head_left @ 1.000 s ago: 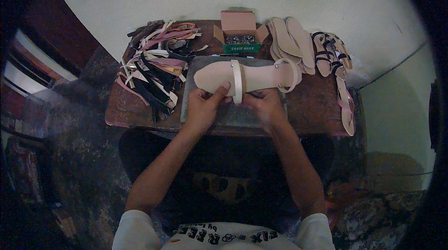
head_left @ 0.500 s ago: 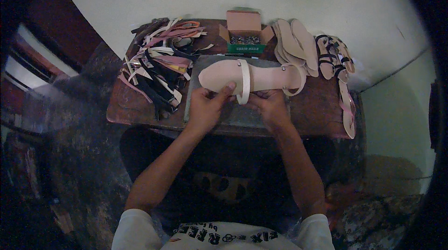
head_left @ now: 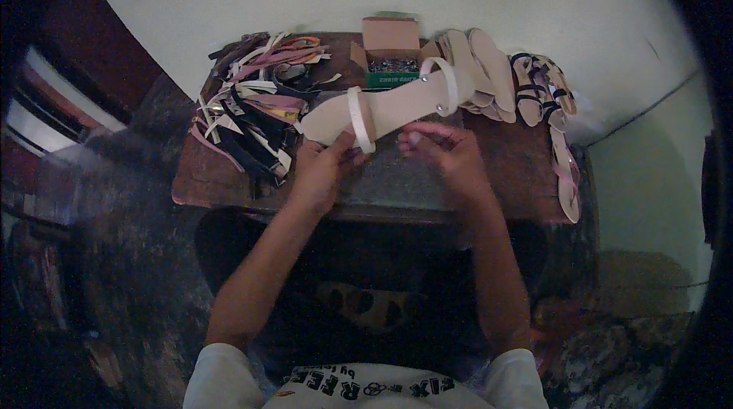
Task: The person assembles a beige sandal by attaching white straps to the sole using small metal fasteners. They position the straps, insert the fasteners, and press them into place to secure the components.
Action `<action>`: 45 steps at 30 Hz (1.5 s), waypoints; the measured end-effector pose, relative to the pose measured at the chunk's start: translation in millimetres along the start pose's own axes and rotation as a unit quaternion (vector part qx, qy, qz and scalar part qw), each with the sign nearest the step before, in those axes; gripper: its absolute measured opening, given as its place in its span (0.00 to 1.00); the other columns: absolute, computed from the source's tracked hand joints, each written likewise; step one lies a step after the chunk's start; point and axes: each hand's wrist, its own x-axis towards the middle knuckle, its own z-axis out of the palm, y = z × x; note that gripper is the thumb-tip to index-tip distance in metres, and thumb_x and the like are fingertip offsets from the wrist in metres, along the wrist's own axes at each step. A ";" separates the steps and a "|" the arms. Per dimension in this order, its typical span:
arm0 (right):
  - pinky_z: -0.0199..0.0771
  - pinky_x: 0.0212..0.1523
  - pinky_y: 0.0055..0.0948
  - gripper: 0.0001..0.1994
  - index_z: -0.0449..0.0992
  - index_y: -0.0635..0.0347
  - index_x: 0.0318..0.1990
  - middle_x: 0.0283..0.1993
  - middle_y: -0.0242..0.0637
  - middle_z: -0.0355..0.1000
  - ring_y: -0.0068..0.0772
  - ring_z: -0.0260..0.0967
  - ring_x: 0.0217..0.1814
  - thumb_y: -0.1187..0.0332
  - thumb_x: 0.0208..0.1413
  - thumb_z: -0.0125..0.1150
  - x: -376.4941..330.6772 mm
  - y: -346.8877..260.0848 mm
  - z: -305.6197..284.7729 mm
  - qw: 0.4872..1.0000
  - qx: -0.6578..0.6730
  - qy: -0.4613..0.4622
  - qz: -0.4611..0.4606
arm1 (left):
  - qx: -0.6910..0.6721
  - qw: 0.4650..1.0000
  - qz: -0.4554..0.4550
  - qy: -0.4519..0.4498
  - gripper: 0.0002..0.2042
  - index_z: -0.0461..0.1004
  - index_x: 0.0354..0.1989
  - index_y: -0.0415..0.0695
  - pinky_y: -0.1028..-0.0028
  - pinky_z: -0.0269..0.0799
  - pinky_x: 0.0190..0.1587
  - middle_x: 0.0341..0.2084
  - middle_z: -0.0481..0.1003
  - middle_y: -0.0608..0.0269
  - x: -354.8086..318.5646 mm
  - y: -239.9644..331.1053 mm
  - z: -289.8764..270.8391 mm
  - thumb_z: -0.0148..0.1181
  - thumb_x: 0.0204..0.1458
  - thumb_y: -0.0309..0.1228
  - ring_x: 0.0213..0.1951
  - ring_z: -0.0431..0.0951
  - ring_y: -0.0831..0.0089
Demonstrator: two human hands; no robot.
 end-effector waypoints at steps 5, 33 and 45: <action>0.77 0.46 0.28 0.10 0.81 0.67 0.43 0.39 0.40 0.80 0.28 0.77 0.38 0.73 0.55 0.62 11.4 10.4 -51.7 0.985 -0.143 0.084 -0.054 | -0.008 1.000 0.016 0.020 0.18 0.69 0.54 0.37 0.72 0.78 0.42 0.46 0.75 0.58 6.4 -10.6 11.6 0.61 0.58 0.32 0.45 0.78 0.69; 0.75 0.47 0.39 0.07 0.78 0.65 0.39 0.38 0.48 0.77 0.47 0.76 0.44 0.80 0.52 0.59 10.3 34.4 -5.5 0.914 -0.361 0.080 -0.167 | 0.087 0.990 0.109 0.037 0.22 0.69 0.53 0.34 0.70 0.78 0.47 0.46 0.76 0.55 2.1 -13.6 15.5 0.62 0.58 0.38 0.44 0.78 0.68; 0.75 0.46 0.27 0.07 0.78 0.64 0.42 0.40 0.37 0.79 0.26 0.75 0.42 0.78 0.56 0.63 -2.7 21.8 8.0 0.983 -0.116 -0.024 -0.137 | 0.182 0.969 0.156 0.056 0.20 0.75 0.46 0.33 0.72 0.75 0.44 0.40 0.80 0.55 -6.3 -10.5 20.1 0.64 0.56 0.40 0.40 0.80 0.71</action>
